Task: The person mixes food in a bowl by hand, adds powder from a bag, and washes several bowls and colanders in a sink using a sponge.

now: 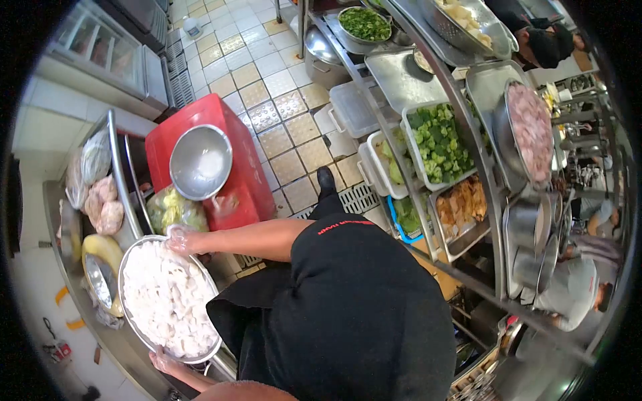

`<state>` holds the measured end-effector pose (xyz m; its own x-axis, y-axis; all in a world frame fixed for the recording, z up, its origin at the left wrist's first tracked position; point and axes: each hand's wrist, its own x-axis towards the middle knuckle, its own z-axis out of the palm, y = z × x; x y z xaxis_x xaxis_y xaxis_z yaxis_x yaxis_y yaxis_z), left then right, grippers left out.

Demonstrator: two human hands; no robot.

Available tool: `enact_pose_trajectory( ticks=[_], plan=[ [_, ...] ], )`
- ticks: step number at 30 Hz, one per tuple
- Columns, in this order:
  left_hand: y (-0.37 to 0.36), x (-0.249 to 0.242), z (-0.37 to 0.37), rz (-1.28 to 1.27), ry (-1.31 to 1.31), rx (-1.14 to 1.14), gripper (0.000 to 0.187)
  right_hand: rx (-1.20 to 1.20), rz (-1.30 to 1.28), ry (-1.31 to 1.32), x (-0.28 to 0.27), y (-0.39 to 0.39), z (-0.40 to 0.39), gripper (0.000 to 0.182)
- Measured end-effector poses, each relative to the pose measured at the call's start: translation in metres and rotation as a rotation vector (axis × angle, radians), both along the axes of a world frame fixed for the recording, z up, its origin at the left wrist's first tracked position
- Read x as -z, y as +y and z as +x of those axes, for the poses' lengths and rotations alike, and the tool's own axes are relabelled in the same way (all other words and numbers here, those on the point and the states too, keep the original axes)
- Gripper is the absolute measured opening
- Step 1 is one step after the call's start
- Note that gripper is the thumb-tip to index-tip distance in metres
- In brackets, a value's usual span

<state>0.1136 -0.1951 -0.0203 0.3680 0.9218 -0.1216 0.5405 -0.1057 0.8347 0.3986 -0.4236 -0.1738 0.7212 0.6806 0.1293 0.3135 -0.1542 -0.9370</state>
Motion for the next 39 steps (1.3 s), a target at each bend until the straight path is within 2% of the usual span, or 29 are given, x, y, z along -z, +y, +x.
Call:
enact_pose_trajectory(
  ticks=[1, 2, 3, 4, 5, 6, 7, 8, 9, 10, 11, 12, 14, 15, 16, 17, 18, 19, 20, 21, 22, 24, 26, 27, 29, 30, 32, 39],
  plan=[
    [-0.013, 0.003, 0.025, -0.003, 0.089, 0.011, 0.038, -0.131, -0.174, -0.114, -0.028, -0.044, 0.034, 0.029],
    [-0.03, 0.004, 0.048, -0.004, 0.182, 0.023, 0.04, -0.158, -0.257, -0.153, -0.025, -0.078, 0.065, 0.029],
    [-0.057, 0.004, 0.078, 0.013, 0.165, 0.062, 0.042, -0.188, -0.339, -0.184, -0.023, -0.105, 0.089, 0.029],
    [-0.09, 0.009, 0.115, 0.023, 0.146, 0.098, 0.044, 0.066, -0.001, -0.04, 0.013, -0.13, 0.101, 0.029],
    [-0.123, 0.012, 0.15, -0.014, 0.102, 0.142, 0.045, 0.126, -0.201, 0.209, -0.026, -0.185, 0.124, 0.031],
    [-0.153, 0.019, 0.184, -0.05, 0.051, 0.186, 0.045, 0.299, -0.263, 0.168, -0.015, -0.214, 0.144, 0.049],
    [-0.161, 0.05, 0.209, -0.129, -0.059, 0.217, 0.045, 0.415, -0.107, 0.087, 0.001, -0.249, 0.164, 0.049],
    [-0.166, 0.077, 0.232, -0.204, -0.165, 0.244, 0.046, 0.543, -0.32, 0.075, 0.035, -0.267, 0.187, 0.047],
    [-0.2, 0.083, 0.272, -0.205, -0.112, 0.399, 0.031, 0.564, -0.336, 0.09, 0.016, -0.315, 0.203, 0.045],
    [-0.234, 0.089, 0.313, -0.201, -0.068, 0.554, 0.02, 0.688, -0.365, 0.297, 0.003, -0.358, 0.218, 0.043],
    [-0.254, 0.109, 0.344, 0.323, 0.01, 0.99, 0.013, 0.708, -0.326, 0.305, 0.037, -0.398, 0.23, 0.043],
    [-0.274, 0.13, 0.376, 0.958, -0.055, 1.218, 0.008, 0.618, -0.556, 0.066, 0.073, -0.439, 0.244, 0.029],
    [-0.345, 0.175, 0.441, -0.025, 0.016, 0.84, 0.011, 0.948, -0.329, 0.378, 0.058, -0.518, 0.249, 0.041],
    [-0.384, 0.178, 0.473, -0.001, 0.001, 0.977, 0.013, 1.012, -0.21, 0.41, 0.01, -0.553, 0.243, 0.048],
    [-0.423, 0.176, 0.504, 0.022, -0.013, 1.116, 0.015, 1.125, -0.313, 0.434, 0.012, -0.585, 0.249, 0.048],
    [-0.46, 0.182, 0.531, -0.139, -0.041, 1.146, 0.016, 1.168, -0.142, 0.397, 0.022, -0.614, 0.247, 0.045],
    [-0.495, 0.19, 0.555, -0.301, -0.063, 1.168, 0.016, 1.27, -0.068, 0.396, 0.009, -0.63, 0.246, 0.04],
    [-0.526, 0.195, 0.577, -0.248, -0.014, 1.221, 0.018, 1.339, -0.077, 0.564, 0.024, -0.663, 0.252, 0.037],
    [-0.553, 0.205, 0.598, -0.195, 0.033, 1.277, 0.019, 1.383, -0.055, 0.574, 0.06, -0.704, 0.251, 0.035],
    [-0.58, 0.224, 0.622, -0.177, 0.115, 1.361, 0.022, 1.492, 0.182, 0.731, -0.004, -0.683, 0.257, 0.033],
    [-0.607, 0.242, 0.642, -0.159, 0.195, 1.446, 0.024, 1.567, 0.239, 0.671, 0.005, -0.708, 0.254, 0.032],
    [-0.661, 0.24, 0.665, -0.36, 0.076, 1.505, 0.027, 1.7, 0.312, 0.539, 0.039, -0.765, 0.246, 0.032],
    [-0.705, 0.264, 0.684, -0.435, -0.058, 1.585, 0.029, 1.792, 0.364, 0.463, 0.054, -0.799, 0.241, 0.032],
    [-0.722, 0.285, 0.697, -0.398, -0.027, 1.639, 0.029, 1.819, 0.379, 0.446, 0.061, -0.809, 0.24, 0.032],
    [-0.751, 0.29, 0.711, -0.243, 0.044, 1.744, 0.029, 1.85, 0.393, 0.449, 0.072, -0.827, 0.237, 0.031],
    [-0.762, 0.295, 0.718, -0.32, -0.042, 1.755, 0.028, 1.858, 0.401, 0.464, 0.077, -0.833, 0.236, 0.031],
    [-0.783, 0.295, 0.734, -0.276, 0.105, 1.833, 0.029, 1.853, 0.408, 0.508, 0.087, -0.845, 0.233, 0.031],
    [-0.826, 0.335, 0.76, -0.458, 0.102, 1.912, 0.031, 1.836, 0.43, 0.592, 0.101, -0.856, 0.226, 0.03]
  ],
)
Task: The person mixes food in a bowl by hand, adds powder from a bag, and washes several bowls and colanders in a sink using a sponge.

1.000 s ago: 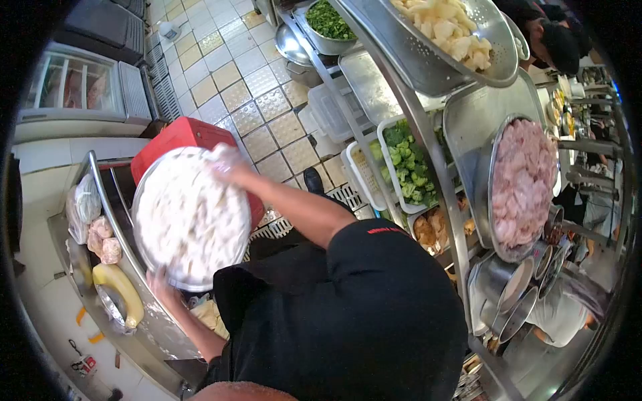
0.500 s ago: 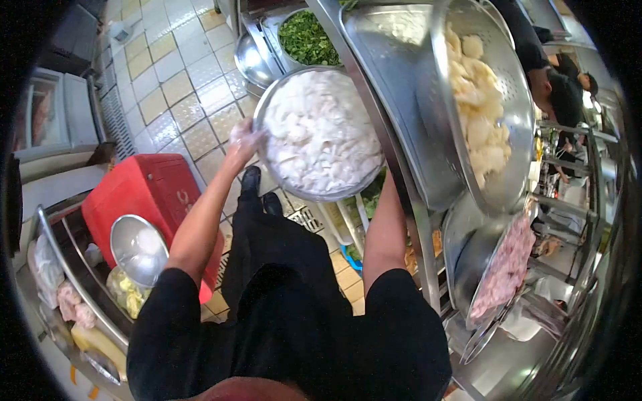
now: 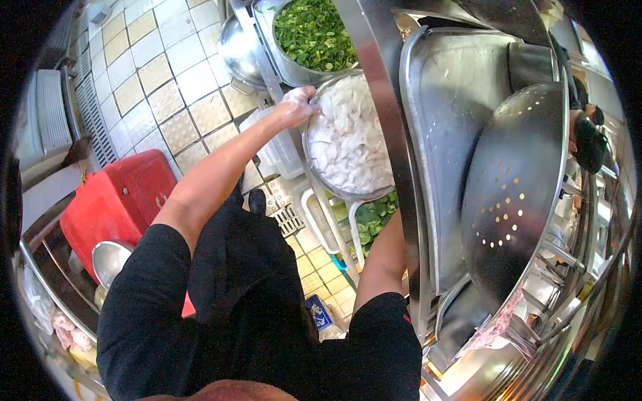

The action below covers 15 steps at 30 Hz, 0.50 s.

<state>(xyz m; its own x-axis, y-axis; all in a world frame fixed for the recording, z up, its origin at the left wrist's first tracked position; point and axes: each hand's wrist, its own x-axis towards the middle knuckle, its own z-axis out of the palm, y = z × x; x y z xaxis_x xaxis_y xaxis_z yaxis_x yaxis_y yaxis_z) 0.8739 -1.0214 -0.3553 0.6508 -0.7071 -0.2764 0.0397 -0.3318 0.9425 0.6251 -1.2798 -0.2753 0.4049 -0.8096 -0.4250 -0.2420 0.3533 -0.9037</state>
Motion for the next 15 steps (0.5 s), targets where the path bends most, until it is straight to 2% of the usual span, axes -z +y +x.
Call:
enact_pose_trajectory(
  ticks=[2, 4, 5, 6, 7, 8, 10, 11, 12, 13, 14, 15],
  plan=[
    [-0.001, -0.002, 0.005, 0.001, 0.043, 0.068, 0.034, -0.001, 0.005, 0.001, 0.001, 0.005, -0.008, 0.03],
    [-0.011, 0.036, 0.003, -0.086, -0.345, -0.007, 0.039, 0.025, -0.014, -0.018, -0.002, 0.01, -0.019, 0.03],
    [-0.005, 0.012, 0.009, -0.03, -0.231, 0.113, 0.045, 0.053, -0.032, -0.029, -0.004, 0.016, -0.026, 0.03],
    [-0.007, 0.024, 0.005, -0.053, -0.347, 0.075, 0.053, 0.093, -0.053, -0.047, -0.005, 0.023, -0.032, 0.029],
    [0.001, -0.012, 0.01, 0.086, -0.175, 0.205, 0.051, 0.132, -0.076, -0.068, -0.006, 0.029, -0.037, 0.029],
    [0.01, -0.012, 0.008, 0.081, -0.197, 0.172, 0.049, 0.168, -0.088, -0.091, -0.008, 0.038, -0.04, 0.029],
    [0.036, 0.003, 0.004, -0.025, -0.032, 0.063, 0.045, 0.201, -0.091, -0.126, -0.004, 0.053, -0.041, 0.029],
    [0.068, -0.063, -0.007, -0.027, 0.09, -0.014, 0.041, 0.197, -0.073, -0.16, -0.001, 0.062, -0.036, 0.029],
    [0.091, -0.044, -0.01, -0.04, 0.033, -0.13, 0.038, 0.16, -0.047, -0.192, 0.011, 0.072, -0.031, 0.029],
    [0.123, -0.054, -0.012, 0.039, 0.129, -0.152, 0.036, 0.12, -0.022, -0.225, 0.02, 0.083, -0.019, 0.029],
    [0.159, -0.073, -0.02, 0.067, 0.031, -0.199, 0.029, 0.03, 0.035, -0.257, 0.04, 0.095, -0.005, 0.029],
    [0.193, -0.082, -0.031, 0.089, 0.101, -0.328, 0.025, -0.068, 0.104, -0.256, 0.05, 0.112, 0.015, 0.029]
  ],
)
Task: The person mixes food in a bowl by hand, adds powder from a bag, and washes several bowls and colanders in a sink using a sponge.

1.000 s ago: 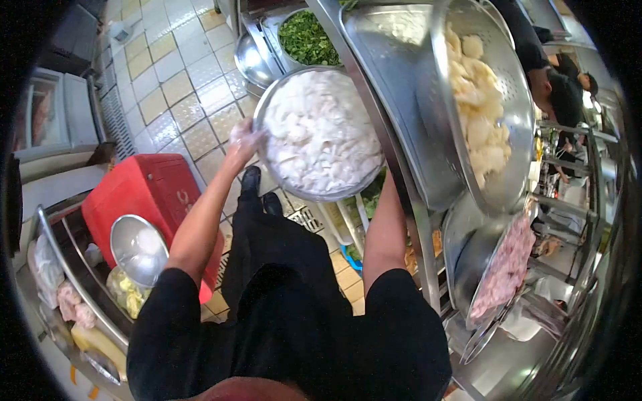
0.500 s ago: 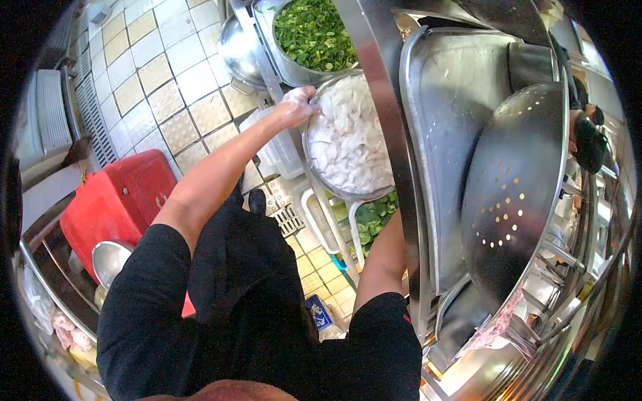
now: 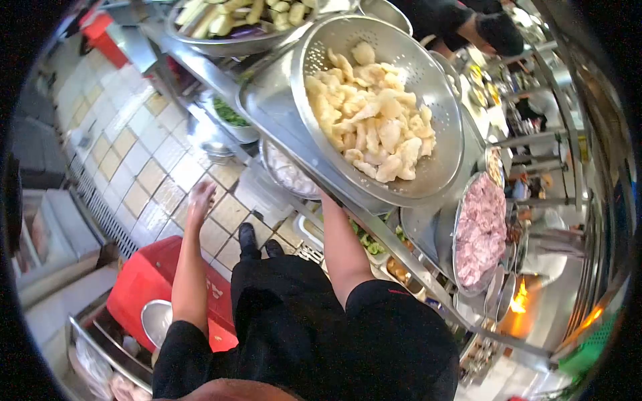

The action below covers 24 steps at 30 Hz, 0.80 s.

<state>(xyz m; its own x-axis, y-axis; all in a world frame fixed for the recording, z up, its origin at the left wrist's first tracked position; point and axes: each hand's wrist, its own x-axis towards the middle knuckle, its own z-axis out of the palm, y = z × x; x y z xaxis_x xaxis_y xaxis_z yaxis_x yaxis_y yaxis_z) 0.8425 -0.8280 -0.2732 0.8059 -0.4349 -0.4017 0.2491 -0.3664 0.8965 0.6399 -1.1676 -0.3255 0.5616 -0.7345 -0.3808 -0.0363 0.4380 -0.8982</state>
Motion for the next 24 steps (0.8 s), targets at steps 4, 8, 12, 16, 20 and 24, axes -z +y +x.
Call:
enact_pose_trajectory(
  ticks=[4, 8, 12, 16, 20, 24],
  plan=[
    [0.145, -0.002, -0.052, -0.058, 0.152, -0.342, 0.019, -0.364, 0.191, 0.154, -0.07, 0.104, 0.053, 0.027],
    [0.229, -0.09, -0.153, -0.087, 0.166, -0.647, 0.018, -0.593, 0.226, 0.194, -0.095, 0.161, 0.067, 0.028],
    [0.304, -0.107, -0.242, 0.001, 0.126, -0.825, 0.019, -0.756, 0.293, 0.168, -0.109, 0.192, 0.056, 0.026],
    [0.367, -0.13, -0.317, -0.02, 0.095, -0.976, 0.018, -0.775, 0.397, 0.134, -0.121, 0.213, 0.029, 0.023],
    [0.435, -0.158, -0.395, 0.055, 0.03, -0.94, 0.016, -0.666, 0.47, 0.228, -0.107, 0.227, -0.005, 0.022],
    [0.47, -0.231, -0.511, 0.041, -0.035, -0.959, 0.016, -0.723, 0.499, 0.199, -0.069, 0.264, -0.045, 0.021]
  ],
)
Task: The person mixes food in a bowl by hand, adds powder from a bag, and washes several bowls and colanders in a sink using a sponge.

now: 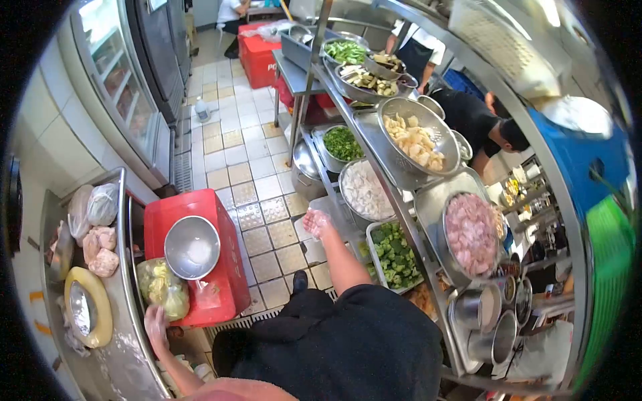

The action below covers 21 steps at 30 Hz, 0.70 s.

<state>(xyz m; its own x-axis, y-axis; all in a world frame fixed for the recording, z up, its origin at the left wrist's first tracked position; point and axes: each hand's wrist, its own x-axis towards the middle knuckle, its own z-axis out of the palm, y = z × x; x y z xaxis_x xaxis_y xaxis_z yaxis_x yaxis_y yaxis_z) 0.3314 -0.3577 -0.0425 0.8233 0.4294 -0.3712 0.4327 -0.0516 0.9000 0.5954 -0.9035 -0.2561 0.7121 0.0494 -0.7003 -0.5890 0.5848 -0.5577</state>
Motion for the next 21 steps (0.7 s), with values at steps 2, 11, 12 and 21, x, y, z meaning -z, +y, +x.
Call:
enact_pose_trajectory(
  ticks=[2, 11, 12, 21],
  plan=[
    [0.046, 0.022, -0.074, 0.008, -0.095, -0.066, 0.02, -0.002, 0.081, -0.078, -0.01, 0.025, -0.028, 0.021],
    [0.172, 0.1, -0.393, 0.164, 0.147, -0.494, 0.032, -0.512, 0.099, -0.381, -0.031, 0.22, -0.069, 0.024],
    [0.142, 0.053, -0.387, 0.099, 0.199, -0.585, 0.031, -0.711, -0.186, -0.551, -0.023, 0.229, -0.063, 0.026],
    [0.077, 0.03, -0.522, 0.113, 0.182, -0.995, 0.025, -0.844, 0.041, -0.171, -0.143, 0.424, -0.11, 0.018]
  ],
)
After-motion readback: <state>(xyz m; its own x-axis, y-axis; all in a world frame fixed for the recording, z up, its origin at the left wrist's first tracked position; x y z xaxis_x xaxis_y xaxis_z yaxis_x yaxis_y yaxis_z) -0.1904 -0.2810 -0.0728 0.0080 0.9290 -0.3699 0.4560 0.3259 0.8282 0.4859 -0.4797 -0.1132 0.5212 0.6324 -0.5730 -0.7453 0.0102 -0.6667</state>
